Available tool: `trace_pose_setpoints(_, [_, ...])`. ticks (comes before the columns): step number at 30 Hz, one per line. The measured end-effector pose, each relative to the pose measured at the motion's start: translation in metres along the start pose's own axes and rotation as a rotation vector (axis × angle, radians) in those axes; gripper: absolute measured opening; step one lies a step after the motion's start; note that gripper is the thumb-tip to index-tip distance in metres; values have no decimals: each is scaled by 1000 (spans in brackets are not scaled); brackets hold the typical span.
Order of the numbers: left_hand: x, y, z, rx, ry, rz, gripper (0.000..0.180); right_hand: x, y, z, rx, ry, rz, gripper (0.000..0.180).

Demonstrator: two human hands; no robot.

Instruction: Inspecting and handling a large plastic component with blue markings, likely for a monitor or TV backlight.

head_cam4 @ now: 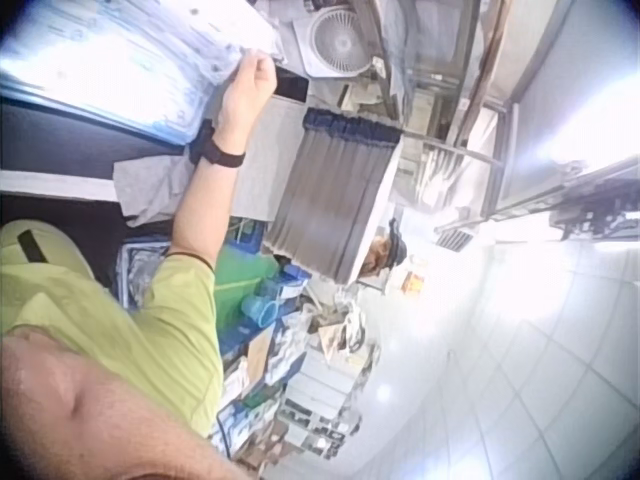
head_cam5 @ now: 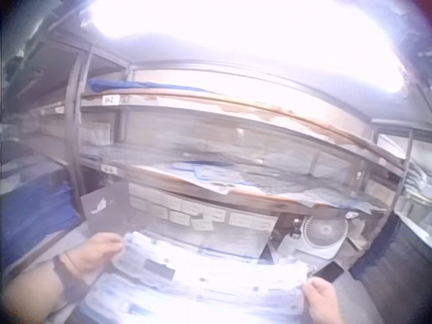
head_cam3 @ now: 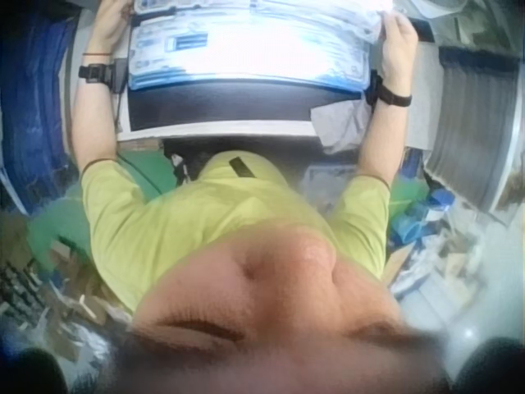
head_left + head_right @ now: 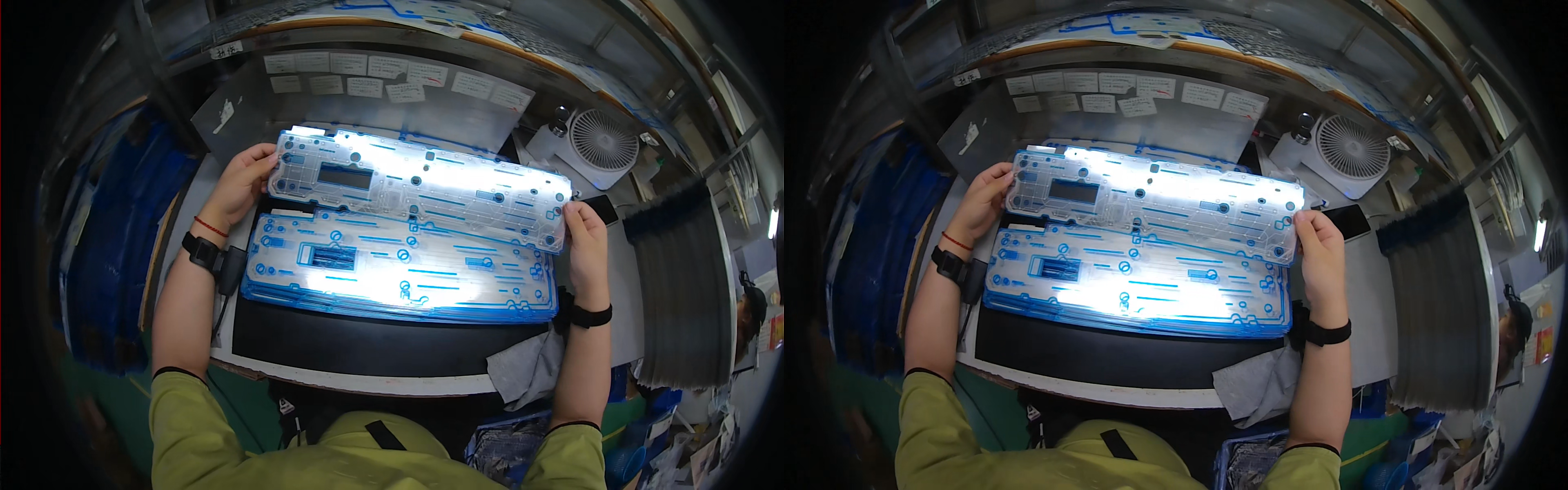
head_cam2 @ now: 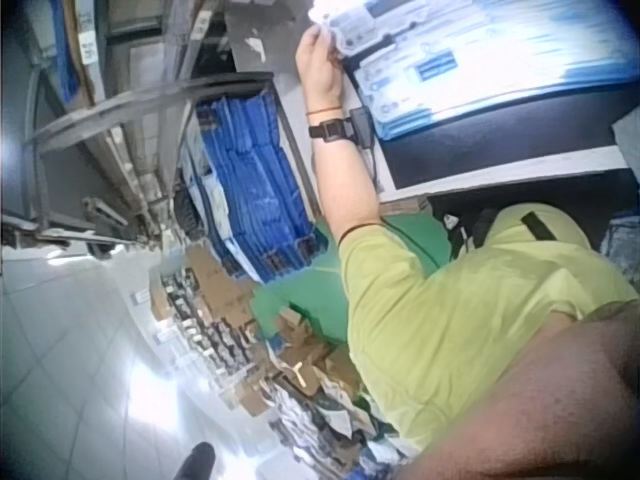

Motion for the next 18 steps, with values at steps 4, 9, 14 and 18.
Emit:
trace_pose_setpoints(4, [1,7,-1,-46,-22,-13,18,-1,6,-2,-2,-14,-23,23])
trace_pose_setpoints(9, [-2,4,7,-158,-15,15,14,-3,0,-8,120,-5,21,23])
trace_pose_setpoints(14, [-4,-6,13,-72,-31,14,23,2,4,3,-59,16,-46,22])
trace_pose_setpoints(18, [-4,-5,10,50,-20,23,32,-5,-16,-7,47,41,-65,45])
Point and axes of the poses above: each hand's wrist, its own x-axis towards the middle knuckle, its own y-axis out of the back of the hand, z = x × y, the point moved 8 cm from there along x, towards the middle knuckle, and after that the axes turned 7 degrees about x, right-handed, at the moved point
